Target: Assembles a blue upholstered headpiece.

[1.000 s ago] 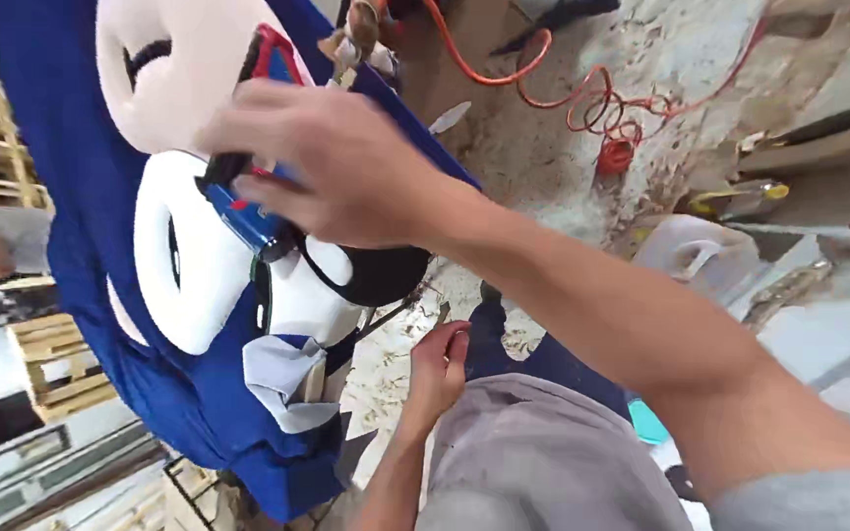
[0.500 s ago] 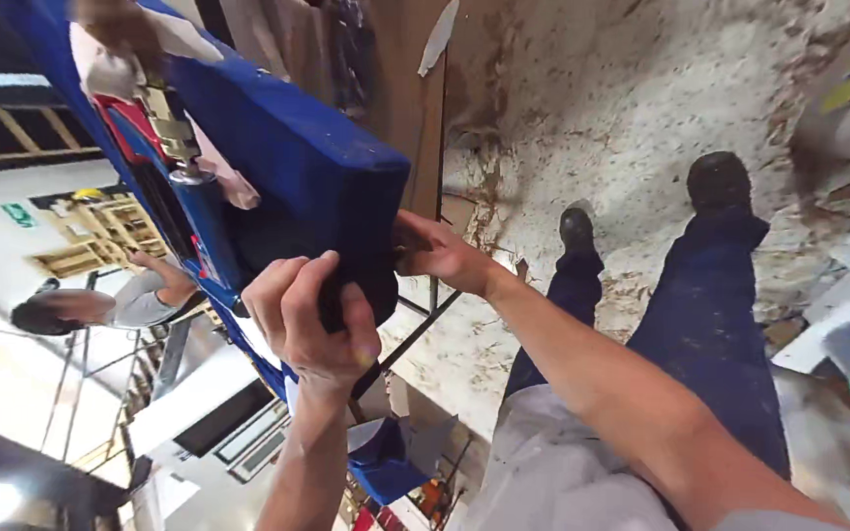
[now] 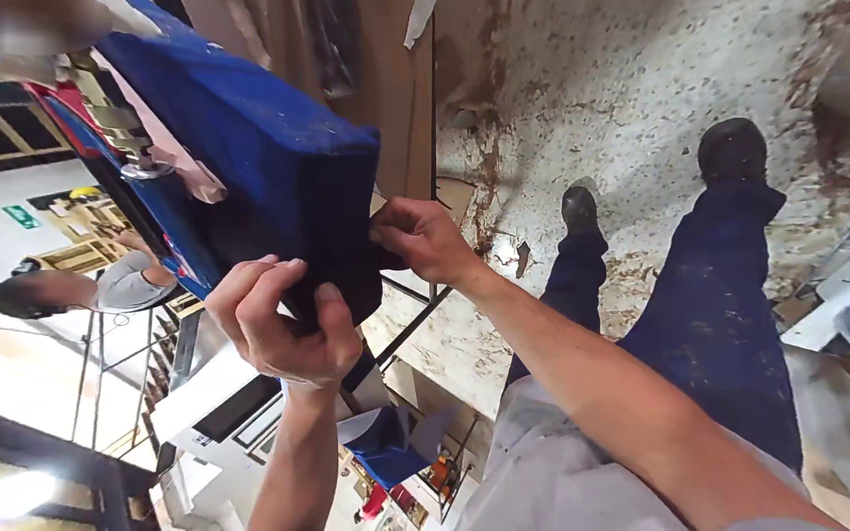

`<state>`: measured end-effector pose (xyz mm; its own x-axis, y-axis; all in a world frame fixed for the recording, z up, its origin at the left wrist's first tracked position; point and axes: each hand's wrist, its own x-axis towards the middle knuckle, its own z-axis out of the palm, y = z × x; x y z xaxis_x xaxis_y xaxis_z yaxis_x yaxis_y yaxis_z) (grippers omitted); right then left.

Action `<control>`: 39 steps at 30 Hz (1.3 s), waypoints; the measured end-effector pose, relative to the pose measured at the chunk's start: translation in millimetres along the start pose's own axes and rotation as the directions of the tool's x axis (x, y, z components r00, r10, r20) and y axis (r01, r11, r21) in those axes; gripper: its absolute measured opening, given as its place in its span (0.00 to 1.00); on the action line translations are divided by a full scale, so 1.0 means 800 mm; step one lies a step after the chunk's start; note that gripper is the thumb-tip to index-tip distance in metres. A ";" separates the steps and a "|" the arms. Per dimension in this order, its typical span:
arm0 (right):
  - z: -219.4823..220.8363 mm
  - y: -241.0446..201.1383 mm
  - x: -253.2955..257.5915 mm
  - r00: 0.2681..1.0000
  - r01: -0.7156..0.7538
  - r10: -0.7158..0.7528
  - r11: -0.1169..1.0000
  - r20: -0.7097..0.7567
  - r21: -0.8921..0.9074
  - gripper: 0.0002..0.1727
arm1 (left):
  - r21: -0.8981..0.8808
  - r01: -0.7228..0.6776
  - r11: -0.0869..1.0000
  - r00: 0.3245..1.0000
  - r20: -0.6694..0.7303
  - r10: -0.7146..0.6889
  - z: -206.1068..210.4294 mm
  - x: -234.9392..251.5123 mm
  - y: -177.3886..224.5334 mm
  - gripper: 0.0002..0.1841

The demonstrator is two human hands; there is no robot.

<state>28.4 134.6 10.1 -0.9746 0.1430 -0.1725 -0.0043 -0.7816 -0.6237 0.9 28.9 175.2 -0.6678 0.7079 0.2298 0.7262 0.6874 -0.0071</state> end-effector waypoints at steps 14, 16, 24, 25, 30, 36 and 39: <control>0.009 0.020 -0.041 0.899 0.395 -0.437 0.845 -0.039 -0.362 0.04 | 0.264 -0.158 0.952 0.973 0.206 0.105 0.000 0.013 0.024 0.06; 0.010 0.028 -0.043 0.830 0.478 -0.558 0.736 -0.028 -0.479 0.05 | 0.252 -0.145 0.957 0.975 0.203 0.094 0.000 0.012 0.024 0.08; -0.022 0.008 -0.025 0.898 0.440 -0.424 0.865 0.118 -0.241 0.08 | 0.087 -0.068 0.994 0.990 0.132 0.056 -0.004 0.009 0.008 0.12; -0.023 0.004 -0.023 0.898 0.440 -0.425 0.864 0.114 -0.245 0.08 | 0.084 -0.058 0.995 0.992 0.118 0.048 -0.004 0.008 0.008 0.12; -0.014 0.002 -0.018 0.867 0.497 -0.481 0.821 0.128 -0.282 0.08 | 0.049 -0.035 0.998 0.996 0.086 0.031 -0.005 0.002 0.004 0.12; -0.011 0.005 -0.009 0.826 0.563 -0.525 0.760 0.205 -0.325 0.06 | -0.011 -0.014 1.000 0.999 0.051 0.014 -0.007 0.001 0.001 0.10; -0.012 0.005 0.004 0.787 0.617 -0.566 0.709 0.248 -0.341 0.05 | -0.037 -0.002 0.999 0.998 0.067 0.004 -0.009 0.001 0.001 0.10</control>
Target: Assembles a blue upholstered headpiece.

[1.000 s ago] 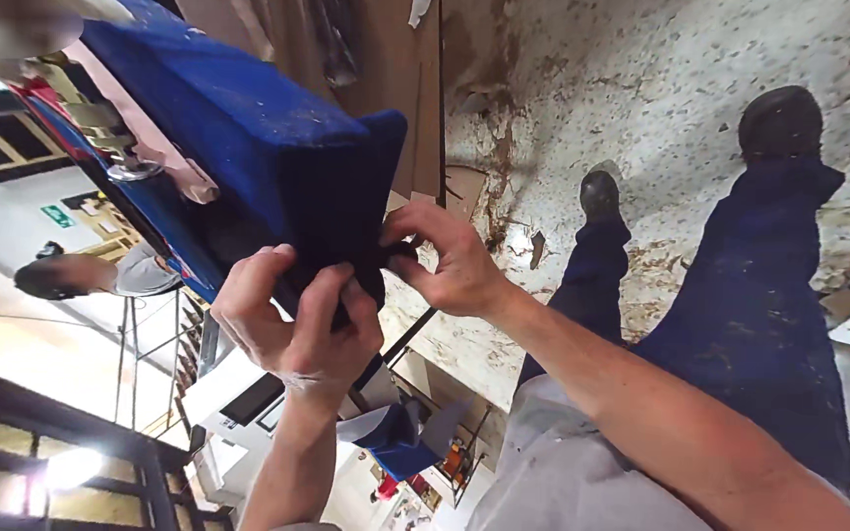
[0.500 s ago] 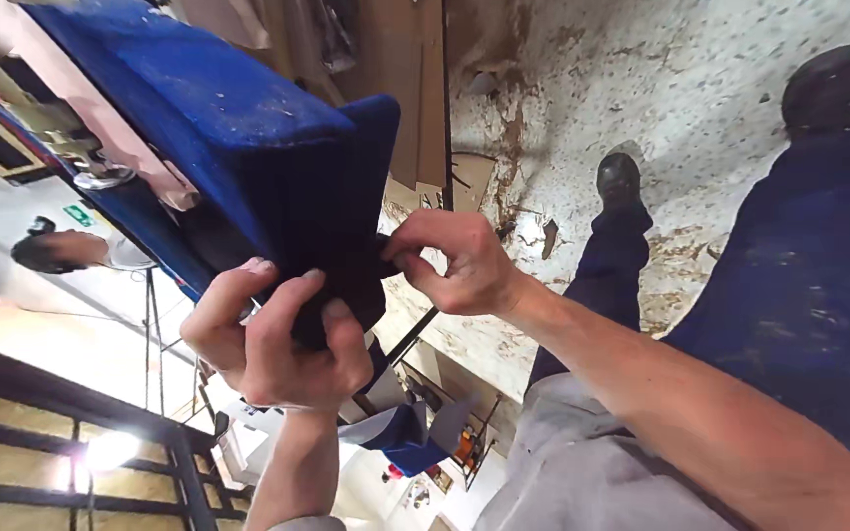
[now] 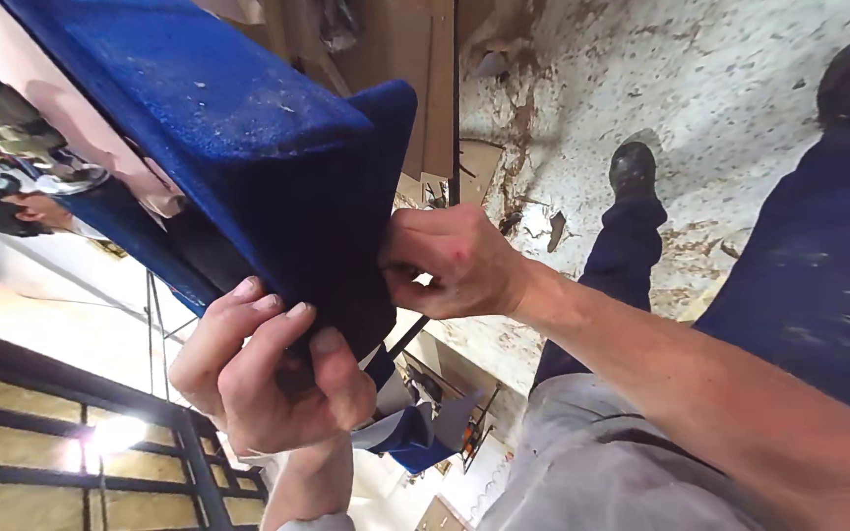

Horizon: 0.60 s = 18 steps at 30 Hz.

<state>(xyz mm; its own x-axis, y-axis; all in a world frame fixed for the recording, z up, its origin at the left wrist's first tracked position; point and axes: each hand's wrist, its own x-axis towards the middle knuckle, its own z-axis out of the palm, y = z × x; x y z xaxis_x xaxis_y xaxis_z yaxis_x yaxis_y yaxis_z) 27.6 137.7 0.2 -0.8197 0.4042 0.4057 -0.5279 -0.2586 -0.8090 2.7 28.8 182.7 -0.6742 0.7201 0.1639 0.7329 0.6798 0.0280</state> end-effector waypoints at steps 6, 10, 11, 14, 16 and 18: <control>-0.029 0.031 0.039 0.990 -0.121 0.113 0.988 -0.083 -0.098 0.07 | -0.029 0.013 0.999 1.000 0.013 -0.013 -0.004 -0.003 -0.003 0.09; -0.046 0.019 0.033 0.972 -0.205 0.208 0.978 -0.108 0.045 0.09 | -0.036 0.014 0.999 0.999 0.043 -0.012 -0.007 0.000 -0.003 0.10; -0.043 0.008 0.022 0.968 -0.220 0.229 0.971 -0.099 0.096 0.08 | -0.035 0.015 0.999 0.999 0.053 -0.013 -0.008 0.001 -0.002 0.11; -0.026 -0.008 -0.006 0.944 -0.322 0.330 0.907 0.014 0.270 0.14 | -0.032 0.030 0.999 0.998 0.058 -0.029 -0.009 0.000 0.000 0.10; -0.012 -0.005 -0.013 0.927 -0.372 0.359 0.848 0.107 0.377 0.16 | -0.027 0.031 0.999 0.998 0.058 -0.030 -0.009 0.000 0.001 0.09; -0.002 0.001 -0.011 0.927 -0.363 0.364 0.804 0.093 0.471 0.09 | -0.021 0.029 0.999 0.998 0.060 -0.028 -0.009 0.003 0.002 0.09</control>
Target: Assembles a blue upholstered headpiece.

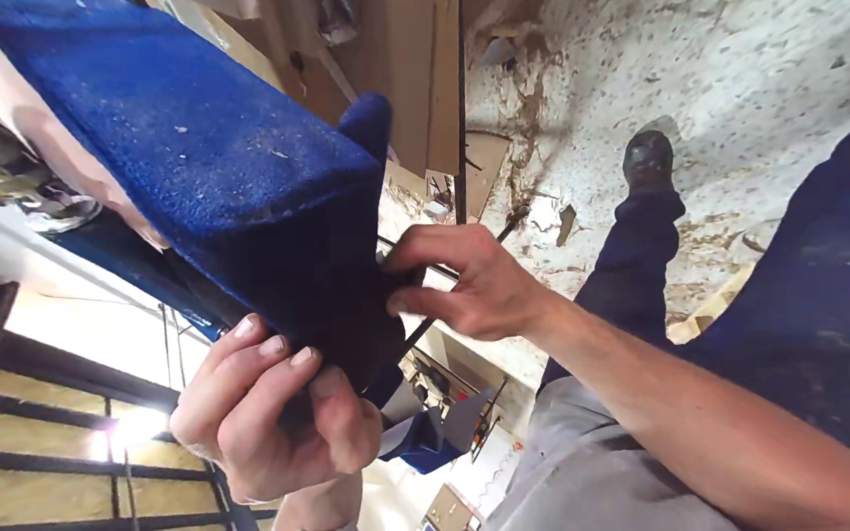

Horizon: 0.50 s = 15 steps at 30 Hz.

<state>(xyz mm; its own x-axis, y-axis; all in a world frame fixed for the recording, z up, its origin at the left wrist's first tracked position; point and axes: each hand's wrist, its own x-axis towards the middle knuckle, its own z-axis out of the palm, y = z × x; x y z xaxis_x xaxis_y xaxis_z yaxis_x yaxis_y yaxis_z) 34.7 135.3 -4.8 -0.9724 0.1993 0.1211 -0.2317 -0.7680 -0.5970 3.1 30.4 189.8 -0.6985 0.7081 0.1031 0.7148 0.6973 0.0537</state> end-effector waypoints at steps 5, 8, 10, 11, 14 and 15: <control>-0.003 0.004 0.024 0.986 0.157 -0.166 0.965 -0.027 -0.211 0.05 | -0.013 0.008 1.000 1.000 0.010 -0.008 0.000 0.002 -0.001 0.09; -0.001 0.013 0.023 0.991 0.114 -0.125 0.978 -0.054 -0.175 0.05 | -0.033 0.035 0.999 0.999 -0.008 -0.035 0.001 -0.001 -0.001 0.09; 0.009 0.020 0.016 0.995 -0.011 0.012 1.000 -0.101 0.006 0.04 | -0.020 0.038 0.999 0.999 -0.002 -0.038 -0.001 -0.003 -0.001 0.09; 0.015 0.022 0.013 0.989 -0.077 0.090 0.991 -0.117 0.105 0.04 | -0.021 0.032 0.999 0.999 -0.003 -0.032 -0.001 -0.003 -0.002 0.09; 0.017 0.017 0.009 0.961 -0.238 0.266 0.934 -0.075 0.265 0.05 | -0.029 0.013 0.999 0.999 -0.032 -0.014 0.002 -0.004 -0.003 0.09; 0.014 0.013 0.008 0.954 -0.270 0.295 0.918 -0.046 0.290 0.05 | -0.034 0.010 0.999 0.999 -0.041 -0.011 0.004 -0.004 -0.003 0.09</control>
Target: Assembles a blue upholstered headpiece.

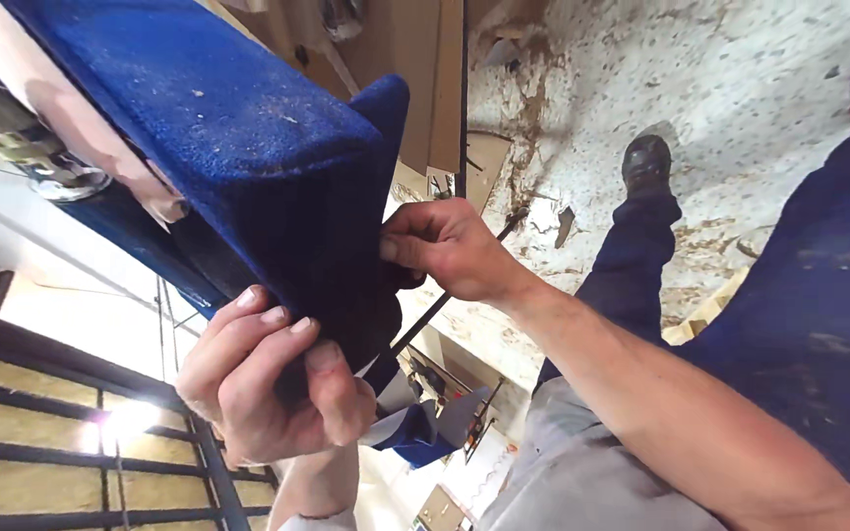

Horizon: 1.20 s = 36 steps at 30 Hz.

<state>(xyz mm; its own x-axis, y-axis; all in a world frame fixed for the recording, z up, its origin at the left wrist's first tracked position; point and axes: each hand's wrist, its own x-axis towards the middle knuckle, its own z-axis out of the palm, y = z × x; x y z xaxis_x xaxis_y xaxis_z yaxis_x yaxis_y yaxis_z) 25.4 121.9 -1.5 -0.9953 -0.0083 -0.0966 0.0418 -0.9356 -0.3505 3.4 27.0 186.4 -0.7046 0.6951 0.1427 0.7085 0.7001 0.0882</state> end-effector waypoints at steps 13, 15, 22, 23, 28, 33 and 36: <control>-0.006 0.016 -0.045 0.842 0.469 -0.530 0.630 0.099 -0.620 0.09 | 0.001 -0.019 1.000 0.999 -0.036 0.019 0.004 -0.001 -0.001 0.11; -0.007 0.021 -0.025 0.827 0.493 -0.549 0.601 0.124 -0.628 0.08 | 0.006 -0.017 1.000 0.999 -0.042 0.017 0.004 -0.002 0.000 0.10; -0.013 0.011 0.011 0.764 0.548 -0.568 0.322 0.305 -0.772 0.10 | -0.009 -0.020 1.000 0.999 -0.037 0.020 0.005 0.001 -0.002 0.09; -0.017 0.013 0.013 0.753 0.560 -0.571 0.295 0.327 -0.774 0.10 | -0.010 -0.026 1.000 0.999 -0.044 0.026 0.007 0.001 -0.002 0.09; -0.021 0.021 0.000 0.731 0.585 -0.567 0.234 0.379 -0.777 0.09 | -0.073 -0.041 0.996 0.998 -0.050 0.038 0.008 0.001 -0.004 0.09; -0.023 0.021 0.033 0.678 0.676 -0.532 0.182 0.506 -0.714 0.06 | -0.131 -0.025 0.991 0.997 -0.070 0.016 0.007 0.010 -0.008 0.12; -0.038 0.009 0.023 0.719 0.667 -0.452 0.235 0.528 -0.707 0.09 | -0.008 -0.040 0.999 0.998 0.055 0.041 -0.009 0.007 -0.017 0.23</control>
<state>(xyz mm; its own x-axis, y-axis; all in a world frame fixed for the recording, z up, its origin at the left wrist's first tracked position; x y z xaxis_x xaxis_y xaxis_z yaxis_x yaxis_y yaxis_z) 10.2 125.8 -34.4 -0.7810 0.2305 0.5804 -0.5918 0.0237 -0.8057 -10.1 20.4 193.3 -0.6762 0.7310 0.0917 0.7367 0.6702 0.0899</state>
